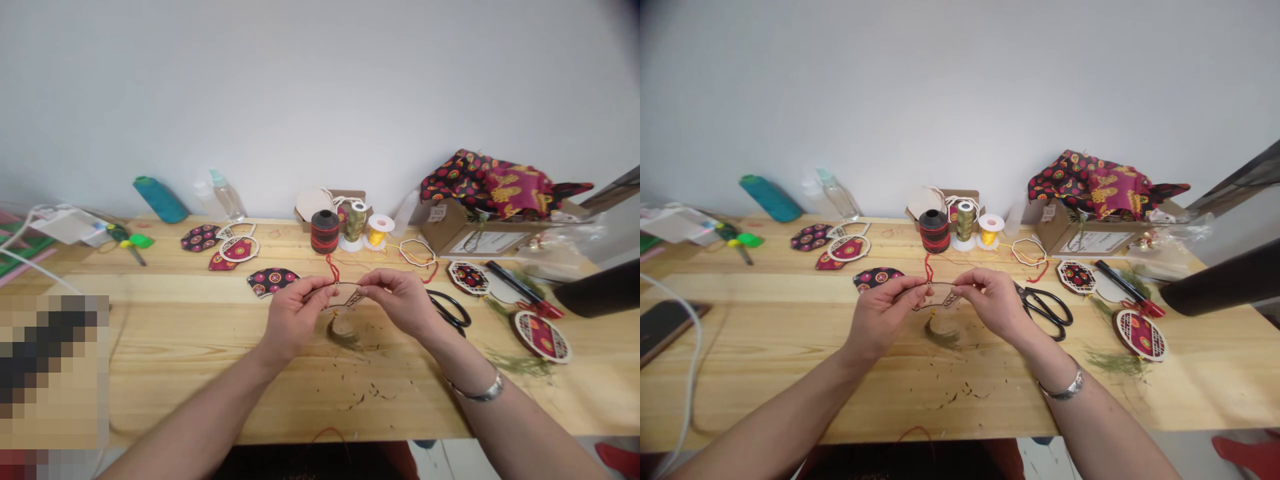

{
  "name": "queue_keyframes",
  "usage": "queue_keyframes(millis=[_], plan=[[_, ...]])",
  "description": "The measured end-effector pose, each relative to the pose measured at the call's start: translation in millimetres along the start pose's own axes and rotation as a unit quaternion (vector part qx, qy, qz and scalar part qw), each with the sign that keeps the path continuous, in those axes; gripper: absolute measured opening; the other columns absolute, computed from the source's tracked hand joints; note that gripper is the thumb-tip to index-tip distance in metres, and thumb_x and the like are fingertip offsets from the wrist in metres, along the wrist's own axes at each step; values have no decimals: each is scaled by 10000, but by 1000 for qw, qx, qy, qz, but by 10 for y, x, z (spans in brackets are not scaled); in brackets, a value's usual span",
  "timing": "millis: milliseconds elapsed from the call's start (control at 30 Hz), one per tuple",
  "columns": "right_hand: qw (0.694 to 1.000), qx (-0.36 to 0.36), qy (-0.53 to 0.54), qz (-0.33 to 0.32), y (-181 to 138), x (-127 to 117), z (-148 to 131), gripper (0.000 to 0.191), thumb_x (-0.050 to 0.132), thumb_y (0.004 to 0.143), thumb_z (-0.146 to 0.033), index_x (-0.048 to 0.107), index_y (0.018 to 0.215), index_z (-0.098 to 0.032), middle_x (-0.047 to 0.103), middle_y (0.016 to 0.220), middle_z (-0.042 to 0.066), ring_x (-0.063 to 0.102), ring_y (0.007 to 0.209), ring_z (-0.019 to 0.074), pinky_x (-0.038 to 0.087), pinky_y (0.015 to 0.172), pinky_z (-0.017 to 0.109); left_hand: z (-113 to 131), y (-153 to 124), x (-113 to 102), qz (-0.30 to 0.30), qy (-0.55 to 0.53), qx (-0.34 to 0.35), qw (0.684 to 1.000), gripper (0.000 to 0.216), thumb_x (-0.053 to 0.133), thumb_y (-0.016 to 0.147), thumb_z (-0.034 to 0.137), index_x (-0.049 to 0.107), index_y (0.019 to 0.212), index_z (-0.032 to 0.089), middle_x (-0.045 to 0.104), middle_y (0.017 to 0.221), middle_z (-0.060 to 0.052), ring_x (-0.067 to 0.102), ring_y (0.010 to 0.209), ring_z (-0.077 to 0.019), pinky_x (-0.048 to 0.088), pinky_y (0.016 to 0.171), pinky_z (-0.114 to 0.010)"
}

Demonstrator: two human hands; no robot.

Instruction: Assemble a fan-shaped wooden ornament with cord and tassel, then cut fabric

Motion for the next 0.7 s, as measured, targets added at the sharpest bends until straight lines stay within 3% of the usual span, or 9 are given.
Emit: queue_keyframes(millis=[433,700], plan=[[999,-44,-10,2,-28,-14,-96,85,663,742,-260,707,704,-198,702,669,8,603,636,149,452,628,279,76,3,20,-13,60,28,998,104,647,798,252,728,805,187,737,718,3,648,648,-124,524,614,-215],[998,-59,-11,27,-17,-55,-134,70,668,734,-244,706,694,-201,707,666,7,612,628,146,460,621,274,2,2,13,-1,24,1,1000,127,704,757,272,721,855,194,747,814,-12,683,734,-150,553,692,-251]])
Point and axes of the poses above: each hand's wrist, its own y-axis towards the middle knuckle, its own x-axis out of the palm, z = x × y, the point moved 9 cm from there along y, towards the middle knuckle
